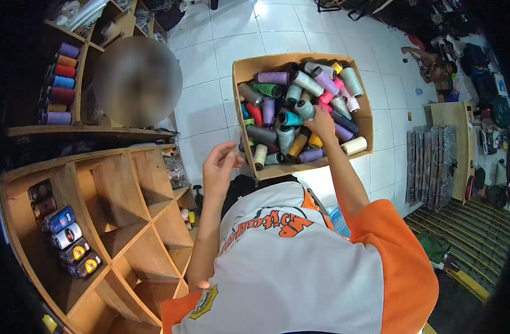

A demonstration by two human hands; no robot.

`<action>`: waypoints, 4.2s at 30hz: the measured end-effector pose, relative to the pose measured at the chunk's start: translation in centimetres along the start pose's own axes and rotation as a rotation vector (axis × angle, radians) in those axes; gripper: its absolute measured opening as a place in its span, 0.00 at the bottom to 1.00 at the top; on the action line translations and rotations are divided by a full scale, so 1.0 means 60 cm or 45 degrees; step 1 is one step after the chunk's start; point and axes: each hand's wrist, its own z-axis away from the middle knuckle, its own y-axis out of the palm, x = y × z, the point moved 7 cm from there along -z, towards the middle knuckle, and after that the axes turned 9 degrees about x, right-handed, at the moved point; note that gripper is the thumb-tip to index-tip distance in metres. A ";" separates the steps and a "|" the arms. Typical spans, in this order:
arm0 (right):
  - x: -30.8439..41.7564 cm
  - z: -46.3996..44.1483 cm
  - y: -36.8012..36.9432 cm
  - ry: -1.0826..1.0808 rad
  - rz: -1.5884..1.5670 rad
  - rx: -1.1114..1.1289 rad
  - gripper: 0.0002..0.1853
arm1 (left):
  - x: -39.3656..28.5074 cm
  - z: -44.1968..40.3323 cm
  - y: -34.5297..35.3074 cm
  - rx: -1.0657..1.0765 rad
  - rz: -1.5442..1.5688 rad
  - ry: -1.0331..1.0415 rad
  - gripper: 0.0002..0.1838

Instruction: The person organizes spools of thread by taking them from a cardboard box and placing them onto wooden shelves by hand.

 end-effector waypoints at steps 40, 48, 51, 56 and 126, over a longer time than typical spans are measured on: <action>0.503 0.170 0.029 -0.561 -1.576 1.889 0.29 | -0.181 0.871 -0.479 -2.192 -0.539 0.686 0.32; 0.632 0.488 0.071 -0.661 -1.167 2.340 0.36 | -0.119 1.006 -0.840 -2.632 -0.738 0.242 0.37; 0.666 0.502 0.082 -0.731 -1.072 2.347 0.36 | -0.141 0.997 -0.869 -2.594 -0.763 0.176 0.36; 0.688 0.451 0.117 -0.813 -1.132 2.486 0.38 | -0.102 1.008 -1.027 -2.541 -1.029 0.426 0.32; 0.494 0.104 -0.022 -0.834 -1.034 0.559 0.09 | -0.139 0.739 -0.504 -2.366 -0.913 0.729 0.10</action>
